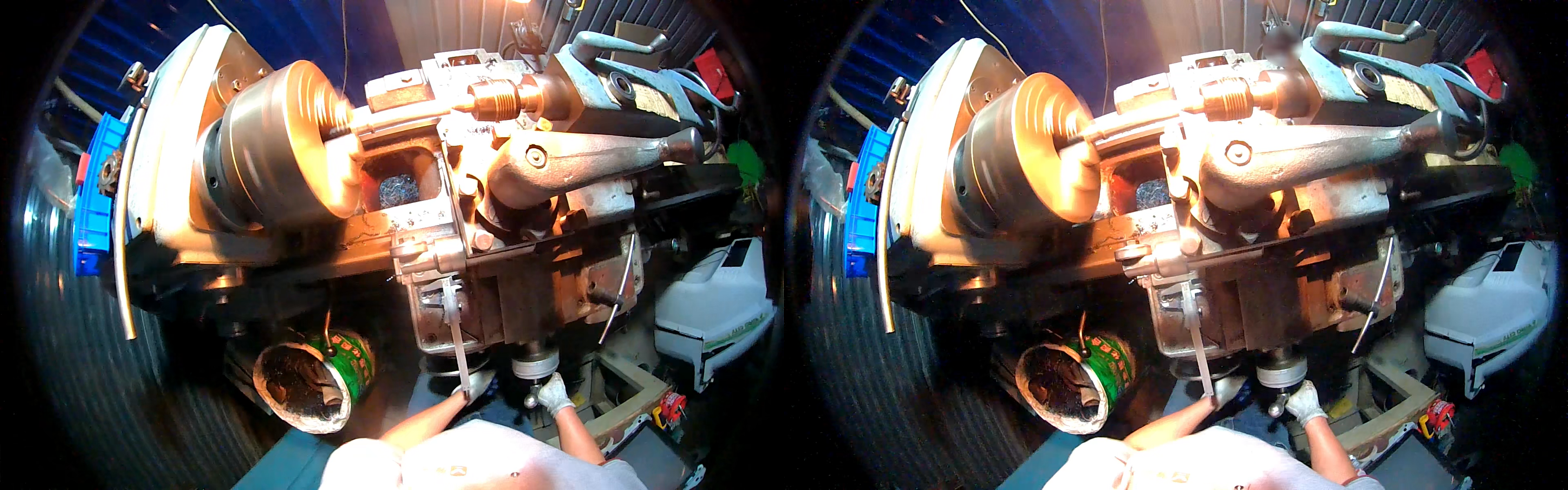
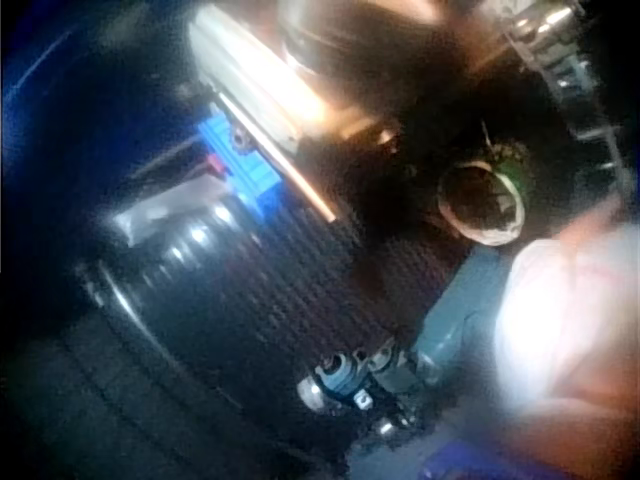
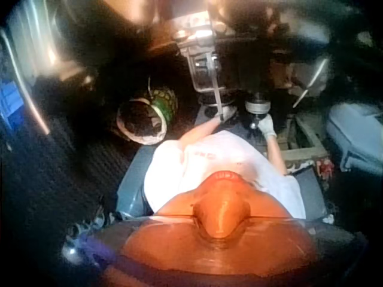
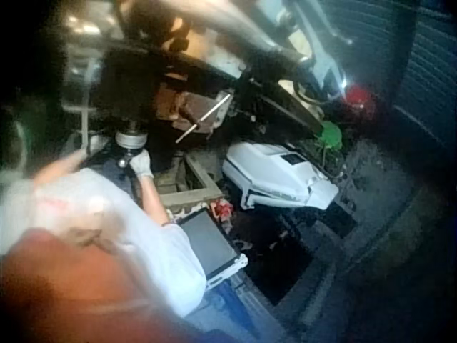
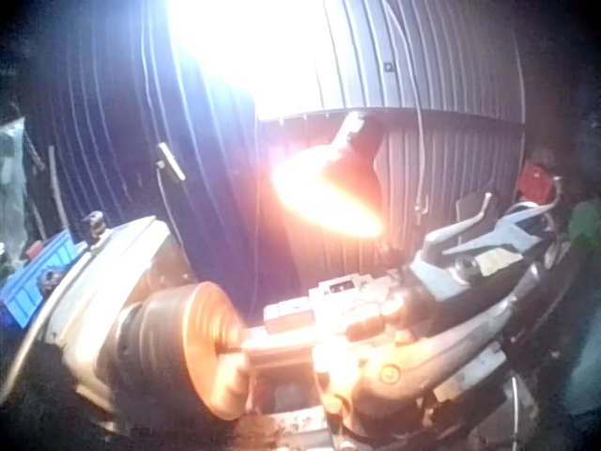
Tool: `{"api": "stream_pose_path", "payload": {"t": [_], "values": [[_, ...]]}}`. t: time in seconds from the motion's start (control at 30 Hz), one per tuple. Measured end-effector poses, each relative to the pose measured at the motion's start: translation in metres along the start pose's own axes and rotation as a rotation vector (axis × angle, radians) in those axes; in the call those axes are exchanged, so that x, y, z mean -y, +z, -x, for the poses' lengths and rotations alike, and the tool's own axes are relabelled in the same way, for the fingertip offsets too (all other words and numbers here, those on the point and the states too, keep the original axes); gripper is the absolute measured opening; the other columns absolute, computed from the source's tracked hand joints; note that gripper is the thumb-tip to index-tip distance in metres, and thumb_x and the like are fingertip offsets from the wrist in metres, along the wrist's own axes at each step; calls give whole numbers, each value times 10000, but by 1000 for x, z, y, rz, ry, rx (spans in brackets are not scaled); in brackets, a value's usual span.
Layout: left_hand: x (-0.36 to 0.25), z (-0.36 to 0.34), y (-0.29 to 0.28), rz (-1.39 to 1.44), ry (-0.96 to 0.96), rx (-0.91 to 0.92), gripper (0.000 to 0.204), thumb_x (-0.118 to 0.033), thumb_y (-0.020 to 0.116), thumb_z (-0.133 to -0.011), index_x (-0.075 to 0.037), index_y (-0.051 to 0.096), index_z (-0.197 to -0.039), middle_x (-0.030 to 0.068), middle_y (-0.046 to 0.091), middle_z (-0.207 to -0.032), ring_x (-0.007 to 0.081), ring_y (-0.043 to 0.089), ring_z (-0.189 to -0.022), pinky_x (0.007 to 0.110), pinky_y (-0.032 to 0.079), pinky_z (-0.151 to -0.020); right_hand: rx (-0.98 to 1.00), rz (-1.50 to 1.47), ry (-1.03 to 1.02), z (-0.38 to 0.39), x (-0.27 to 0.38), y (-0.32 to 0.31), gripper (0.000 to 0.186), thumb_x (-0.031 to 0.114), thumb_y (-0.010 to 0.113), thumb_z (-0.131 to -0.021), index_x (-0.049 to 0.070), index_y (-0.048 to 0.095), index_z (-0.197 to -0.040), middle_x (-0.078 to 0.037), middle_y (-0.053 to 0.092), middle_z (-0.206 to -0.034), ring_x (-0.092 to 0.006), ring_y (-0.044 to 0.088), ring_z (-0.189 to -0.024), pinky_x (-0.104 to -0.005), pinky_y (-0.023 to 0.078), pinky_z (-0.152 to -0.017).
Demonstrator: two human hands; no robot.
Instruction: The person operates a metal lathe to machine a cylindrical workpiece. They adjust the tool post and cross-slide, use a dial indicator to measure the workpiece, and perform cutting passes while the chuck rotates. The person also uses a bar to manually rotate the chuck and removes the finished part at the end.
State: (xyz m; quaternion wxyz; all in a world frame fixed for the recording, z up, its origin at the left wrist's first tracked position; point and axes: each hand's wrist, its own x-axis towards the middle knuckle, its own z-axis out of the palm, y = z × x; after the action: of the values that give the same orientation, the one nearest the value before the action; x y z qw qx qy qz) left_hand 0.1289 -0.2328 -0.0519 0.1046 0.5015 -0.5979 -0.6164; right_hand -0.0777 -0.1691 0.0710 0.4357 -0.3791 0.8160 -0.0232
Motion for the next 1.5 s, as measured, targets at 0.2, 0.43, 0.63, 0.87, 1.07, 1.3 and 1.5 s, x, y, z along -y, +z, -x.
{"api": "stream_pose_path", "payload": {"t": [0.2, 0.43, 0.63, 0.87, 1.07, 1.3, 1.5], "values": [[18, -22, -85, 187, -405, 95, 313, -196, 551, -913, -100, 610, -1205, 81, 647, -1157, 191, 593, -1031, 317, 455, -917, 41, -117, 78, -1, 10, -17, 583, 224, 753, -669, -71, 515, -1112, -251, 625, -1057, -385, 607, -1001, -417, 472, -888], [23, 45, -99, -26, -309, 17, 401, -359, 595, -882, -113, 612, -1199, 146, 639, -1178, 308, 602, -1094, 366, 476, -909, -119, -248, -95, -6, -11, 13, 392, 244, 739, -654, 36, 639, -971, -143, 693, -931, -323, 654, -901, -378, 506, -818], [-30, 31, -49, 1, -462, 95, 351, -407, 591, -901, -79, 662, -1002, 151, 692, -916, 343, 644, -860, 421, 495, -752, -167, 80, -206, 3, -20, 35, 344, 307, 695, -738, 65, 652, -980, -170, 668, -1031, -321, 638, -944, -432, 494, -828], [31, 28, -26, 260, -450, 185, 417, -460, 575, -906, -54, 656, -954, 149, 664, -810, 290, 628, -737, 403, 487, -672, -108, 223, -171, -3, -42, 99, 306, 392, 595, -836, 141, 668, -994, -156, 676, -1002, -370, 624, -942, -463, 485, -840], [15, 35, -45, 32, -179, 105, 417, -456, 594, -896, -52, 671, -967, 147, 668, -825, 290, 629, -759, 394, 482, -689, 152, -111, -9, 37, 75, 17, 436, 460, 608, -835, 43, 644, -958, -220, 656, -820, -385, 641, -784, -472, 498, -685], [-2, 43, -74, 182, -423, 152, 328, -360, 643, -874, -49, 690, -967, 74, 687, -848, 206, 639, -781, 332, 490, -702, 305, -429, 5, 67, 67, -19, 371, 361, 689, -784, 7, 670, -892, -220, 655, -778, -355, 653, -728, -414, 506, -662], [-6, 46, -83, 385, -603, 112, 284, -292, 647, -870, -37, 684, -988, 42, 678, -862, 159, 633, -822, 304, 494, -731, 154, -827, 201, 88, 85, -89, 157, 166, 702, -802, 26, 687, -869, -29, 616, -660, -98, 547, -582, -297, 459, -548]]}}
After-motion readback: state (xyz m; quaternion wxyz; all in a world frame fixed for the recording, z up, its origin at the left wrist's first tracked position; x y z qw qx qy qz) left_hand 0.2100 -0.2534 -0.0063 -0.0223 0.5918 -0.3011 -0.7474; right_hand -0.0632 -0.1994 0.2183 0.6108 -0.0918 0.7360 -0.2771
